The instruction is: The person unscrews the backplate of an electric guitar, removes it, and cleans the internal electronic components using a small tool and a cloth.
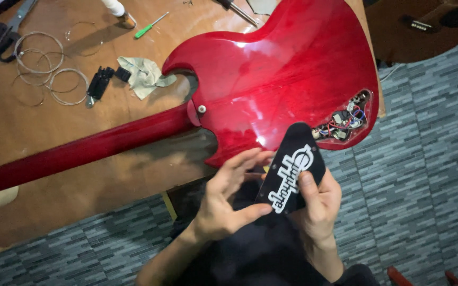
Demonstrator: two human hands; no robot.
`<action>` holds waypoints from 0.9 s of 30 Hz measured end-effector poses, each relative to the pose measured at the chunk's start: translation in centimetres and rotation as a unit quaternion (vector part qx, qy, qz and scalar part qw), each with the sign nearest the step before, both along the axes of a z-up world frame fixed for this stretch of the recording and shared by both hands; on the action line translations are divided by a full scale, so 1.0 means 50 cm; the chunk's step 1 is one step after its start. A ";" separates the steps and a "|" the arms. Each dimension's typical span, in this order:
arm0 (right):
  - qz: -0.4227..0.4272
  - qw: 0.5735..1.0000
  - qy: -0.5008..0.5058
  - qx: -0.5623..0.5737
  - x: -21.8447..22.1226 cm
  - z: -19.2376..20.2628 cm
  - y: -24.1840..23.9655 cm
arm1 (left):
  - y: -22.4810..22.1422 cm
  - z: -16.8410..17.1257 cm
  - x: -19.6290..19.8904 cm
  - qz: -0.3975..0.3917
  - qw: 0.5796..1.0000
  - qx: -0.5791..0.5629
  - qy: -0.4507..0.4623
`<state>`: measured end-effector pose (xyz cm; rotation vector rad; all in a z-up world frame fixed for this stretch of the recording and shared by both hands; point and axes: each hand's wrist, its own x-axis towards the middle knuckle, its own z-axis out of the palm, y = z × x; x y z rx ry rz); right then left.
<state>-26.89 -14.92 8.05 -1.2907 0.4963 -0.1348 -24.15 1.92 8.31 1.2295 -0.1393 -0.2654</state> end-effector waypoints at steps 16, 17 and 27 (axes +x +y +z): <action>0.205 0.963 -0.018 -0.173 -0.043 -0.009 -0.065 | -0.055 0.079 0.084 0.028 0.987 0.059 0.150; 0.204 0.963 -0.020 -0.172 -0.037 -0.007 -0.070 | -0.062 0.067 0.084 0.028 0.987 0.060 0.148; 0.326 0.905 -0.074 -0.265 0.080 -0.049 -0.107 | 0.033 -0.005 0.092 -0.017 0.996 0.088 0.002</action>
